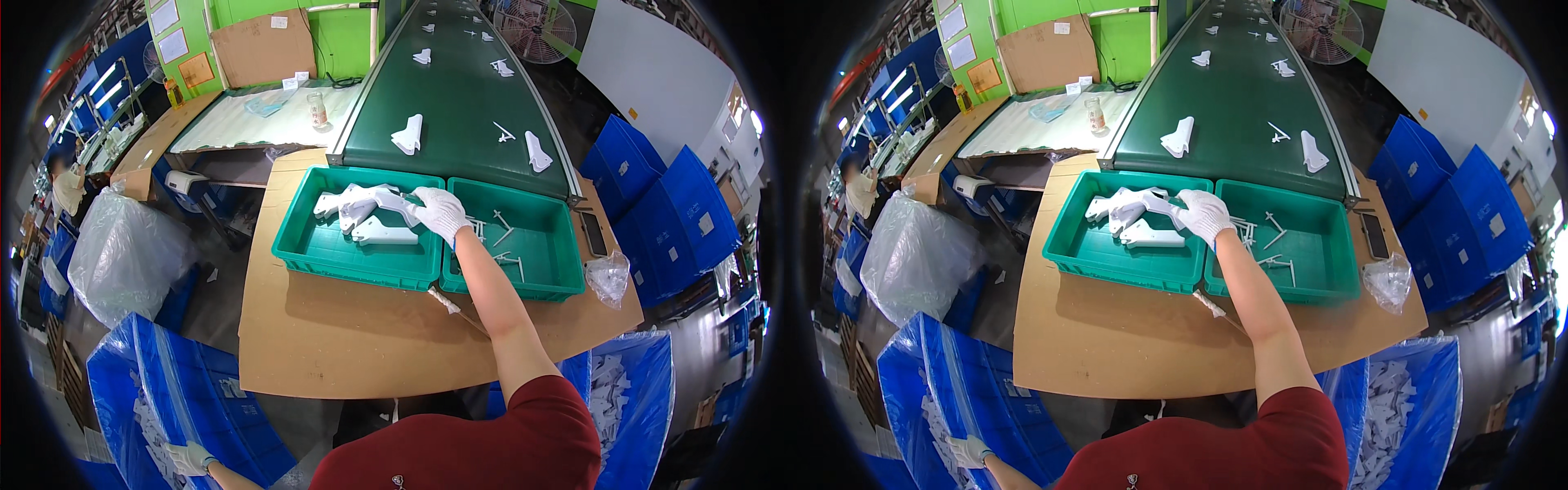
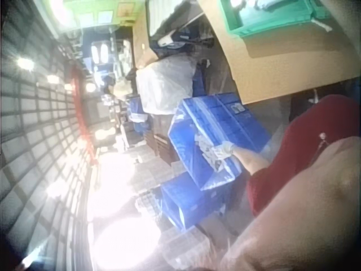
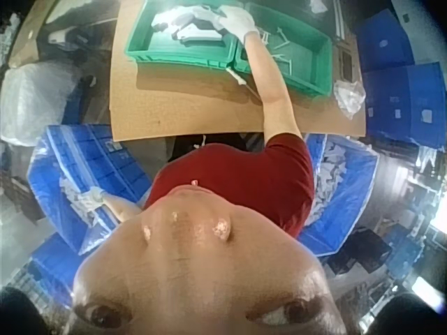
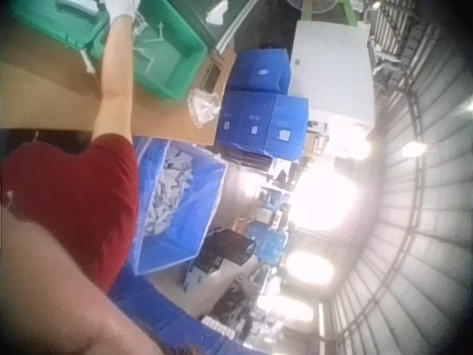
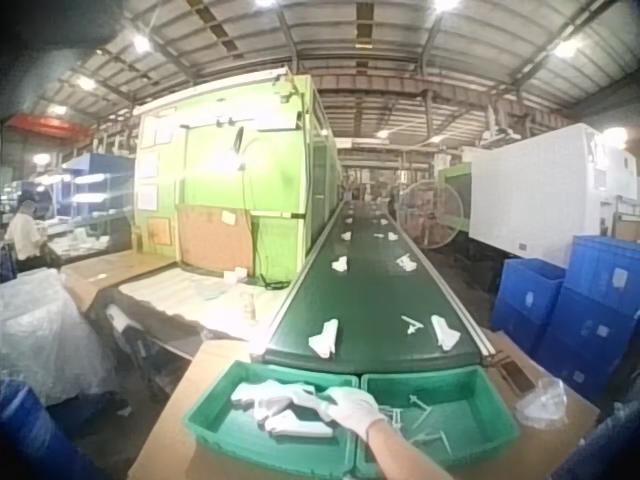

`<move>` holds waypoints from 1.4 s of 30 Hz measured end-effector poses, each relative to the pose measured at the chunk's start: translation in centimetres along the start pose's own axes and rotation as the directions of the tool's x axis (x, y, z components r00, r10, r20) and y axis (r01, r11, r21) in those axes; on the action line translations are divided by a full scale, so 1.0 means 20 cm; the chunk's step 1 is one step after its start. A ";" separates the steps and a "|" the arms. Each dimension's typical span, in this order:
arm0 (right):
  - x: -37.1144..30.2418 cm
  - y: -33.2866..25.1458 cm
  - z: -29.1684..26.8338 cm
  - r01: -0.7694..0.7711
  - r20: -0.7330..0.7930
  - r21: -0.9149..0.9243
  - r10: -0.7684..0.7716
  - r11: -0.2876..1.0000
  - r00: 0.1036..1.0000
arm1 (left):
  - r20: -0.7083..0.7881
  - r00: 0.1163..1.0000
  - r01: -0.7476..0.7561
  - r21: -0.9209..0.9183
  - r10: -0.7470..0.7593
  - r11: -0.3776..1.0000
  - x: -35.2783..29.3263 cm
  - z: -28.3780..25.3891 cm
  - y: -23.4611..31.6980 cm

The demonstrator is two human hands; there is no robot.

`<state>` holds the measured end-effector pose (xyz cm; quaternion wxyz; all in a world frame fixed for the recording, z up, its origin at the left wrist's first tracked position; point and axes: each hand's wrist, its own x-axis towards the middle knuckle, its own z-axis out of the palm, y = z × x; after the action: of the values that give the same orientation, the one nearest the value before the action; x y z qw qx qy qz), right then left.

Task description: Deburring and cleaning excess plastic from molded parts using a utility knife.

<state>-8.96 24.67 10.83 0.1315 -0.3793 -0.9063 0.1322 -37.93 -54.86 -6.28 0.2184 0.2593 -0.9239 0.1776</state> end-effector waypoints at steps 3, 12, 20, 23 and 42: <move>0.00 0.00 0.01 0.018 -0.021 0.004 -0.018 1.000 1.000 | -0.023 1.000 0.003 0.001 -0.003 1.000 0.00 0.01 0.00; 0.00 0.01 0.01 0.017 -0.001 0.004 -0.017 1.000 1.000 | -0.005 1.000 -0.007 0.019 0.007 1.000 -0.01 -0.03 0.00; 0.00 0.01 0.00 0.018 -0.011 -0.009 -0.018 1.000 1.000 | 0.015 1.000 0.005 0.005 -0.005 1.000 -0.03 -0.09 0.03; 0.00 0.00 -0.02 0.008 0.009 -0.012 -0.008 1.000 1.000 | 0.020 1.000 0.006 0.019 -0.006 1.000 -0.03 -0.09 0.02; 0.01 0.06 0.00 0.070 -0.031 -0.007 -0.070 0.998 0.997 | 0.330 0.944 0.238 -0.643 -0.018 0.728 0.10 -0.51 0.11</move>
<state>-8.36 25.66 10.43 0.1490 -0.3498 -0.9173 0.1187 -37.57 -49.32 2.90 0.1661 0.2504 -0.9266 -0.2262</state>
